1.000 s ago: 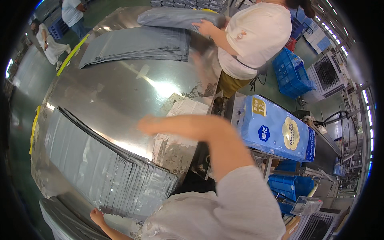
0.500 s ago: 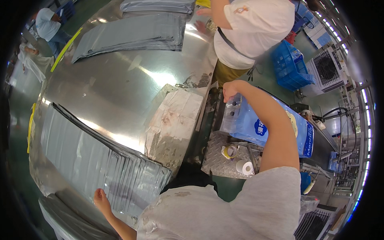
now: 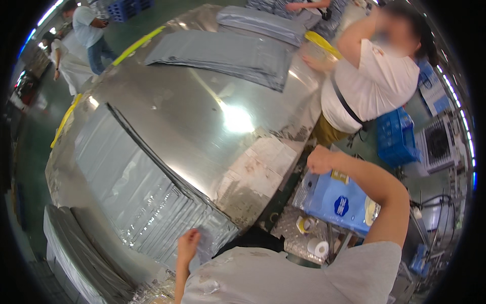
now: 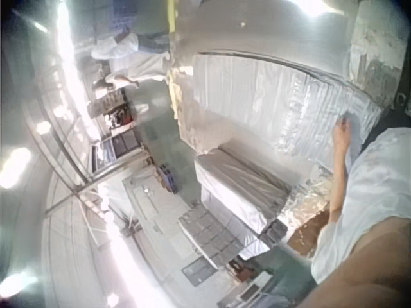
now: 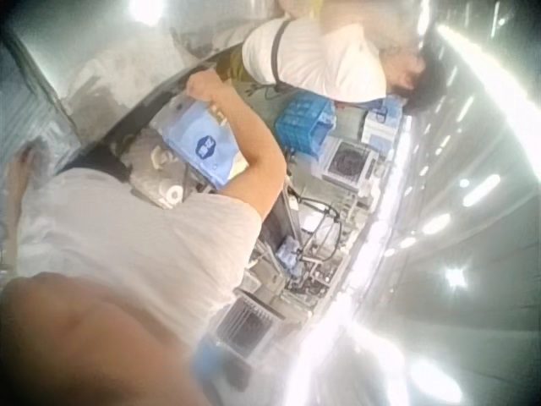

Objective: The person slides a pack of tissues into a grey plastic bag, seals the opening by folding the flap, and places the completed package onto a stack of similar items on a metal table.

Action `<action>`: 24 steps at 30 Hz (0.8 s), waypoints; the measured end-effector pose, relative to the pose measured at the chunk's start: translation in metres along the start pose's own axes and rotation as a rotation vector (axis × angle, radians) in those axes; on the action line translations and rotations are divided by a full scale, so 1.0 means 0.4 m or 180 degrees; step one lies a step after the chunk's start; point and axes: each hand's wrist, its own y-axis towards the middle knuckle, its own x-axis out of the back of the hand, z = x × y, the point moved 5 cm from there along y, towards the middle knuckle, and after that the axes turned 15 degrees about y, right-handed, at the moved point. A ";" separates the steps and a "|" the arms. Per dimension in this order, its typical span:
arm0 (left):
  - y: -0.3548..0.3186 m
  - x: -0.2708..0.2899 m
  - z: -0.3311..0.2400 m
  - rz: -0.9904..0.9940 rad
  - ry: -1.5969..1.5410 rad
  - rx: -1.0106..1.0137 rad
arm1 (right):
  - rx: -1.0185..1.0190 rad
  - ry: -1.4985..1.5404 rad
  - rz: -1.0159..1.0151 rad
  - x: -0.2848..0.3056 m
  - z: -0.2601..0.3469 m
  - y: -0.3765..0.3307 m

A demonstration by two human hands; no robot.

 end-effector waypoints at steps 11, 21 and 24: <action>0.005 -0.096 -0.250 0.1460 -0.0194 -0.1482 | 0.2428 -0.0068 -0.0962 0.346 0.604 0.191; -0.065 0.131 -0.101 -0.0614 -0.2358 -0.0070 | 0.3703 -0.0437 -0.1609 0.660 1.180 0.276; -0.017 0.268 0.007 -0.2056 -0.1922 0.0316 | 0.4545 0.0097 -0.3111 0.785 1.237 0.278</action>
